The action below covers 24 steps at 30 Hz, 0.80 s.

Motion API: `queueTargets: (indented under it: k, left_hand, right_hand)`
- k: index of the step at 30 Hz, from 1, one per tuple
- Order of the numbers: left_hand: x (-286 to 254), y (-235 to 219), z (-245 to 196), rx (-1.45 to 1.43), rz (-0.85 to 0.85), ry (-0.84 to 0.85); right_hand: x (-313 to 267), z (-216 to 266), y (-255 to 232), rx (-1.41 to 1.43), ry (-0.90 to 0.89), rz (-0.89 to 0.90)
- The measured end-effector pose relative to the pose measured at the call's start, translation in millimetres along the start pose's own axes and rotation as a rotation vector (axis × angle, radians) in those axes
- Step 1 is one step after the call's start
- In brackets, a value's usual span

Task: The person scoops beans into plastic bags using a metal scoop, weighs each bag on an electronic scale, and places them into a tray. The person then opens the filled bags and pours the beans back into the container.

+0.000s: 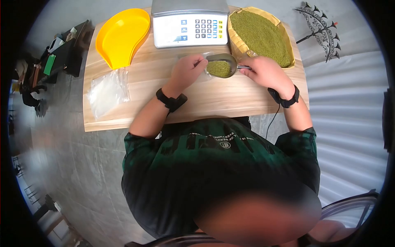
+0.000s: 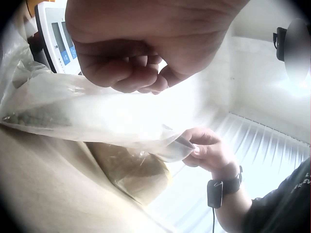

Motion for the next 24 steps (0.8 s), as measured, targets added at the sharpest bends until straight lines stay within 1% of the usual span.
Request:
queueTargets:
  k: [2, 5, 7, 9, 11, 12, 14, 15, 16, 18, 19, 21, 22, 24]
  left_hand:
    - [0.4, -0.3, 0.6, -0.009, -0.002, -0.012]
    - [1.0, -2.0, 0.8, -0.023, -0.003, -0.01]
    - [1.4, -1.8, 1.6, -0.035, 0.036, -0.014]
    - [1.7, -1.8, 3.6, -0.032, 0.019, 0.003]
    - [5.4, 0.4, 4.6, -0.028, 0.02, 0.033]
    - [5.6, 0.4, 5.9, -0.024, 0.007, 0.015]
    - [5.3, 0.6, 5.9, -0.02, 0.008, 0.007]
    - [4.8, -0.1, 5.7, -0.03, 0.003, -0.025]
    - [4.9, -0.6, 6.3, -0.041, -0.004, -0.059]
    - [5.5, 1.0, 11.5, -0.05, -0.004, -0.052]
    - [5.2, 1.5, 13.2, -0.059, -0.01, -0.054]
    - [4.1, 1.8, 13.1, -0.055, -0.003, -0.063]
    - [3.7, 2.3, 13.3, -0.049, -0.003, -0.074]
    - [3.0, 3.2, 14.3, -0.075, 0.003, -0.074]
  right_hand:
    - [8.3, 5.7, -7.5, -0.041, -0.04, 0.002]
    - [14.3, 10.3, -12.7, -0.091, -0.059, 0.012]
    - [14.9, 12.2, -14.7, -0.099, -0.066, 0.011]
    - [11.7, 12.8, -12.4, -0.103, -0.063, 0.006]
    - [2.4, 6.8, -7.0, -0.044, -0.045, -0.058]
    - [-4.8, 4.3, -6.7, -0.047, -0.031, -0.072]
    - [-25.0, -3.2, -7.7, 0.192, 0.024, -0.131]
    - [-38.2, -15.6, -6.9, 0.276, 0.071, -0.159]
    - [-52.1, -29.2, -6.2, 0.273, 0.077, -0.169]
    - [-80.8, -58.8, -8.3, 0.382, 0.237, -0.322]
    - [-94.4, -74.2, -12.3, 0.381, 0.243, -0.326]
    - [-117.5, -103.9, -21.8, 0.308, 0.478, -0.4]
    - [-122.7, -109.6, -28.1, 0.306, 0.485, -0.402]
    - [-126.7, -117.0, -41.7, 0.126, 0.655, -0.314]
Point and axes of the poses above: each hand's wrist, its own x-axis towards the middle knuckle, its own y-axis out of the palm, z = x × y, the point moved 1 cm from there along x, towards the middle knuckle, and after that the axes turned 5 degrees about -z, right-handed, at the moved point
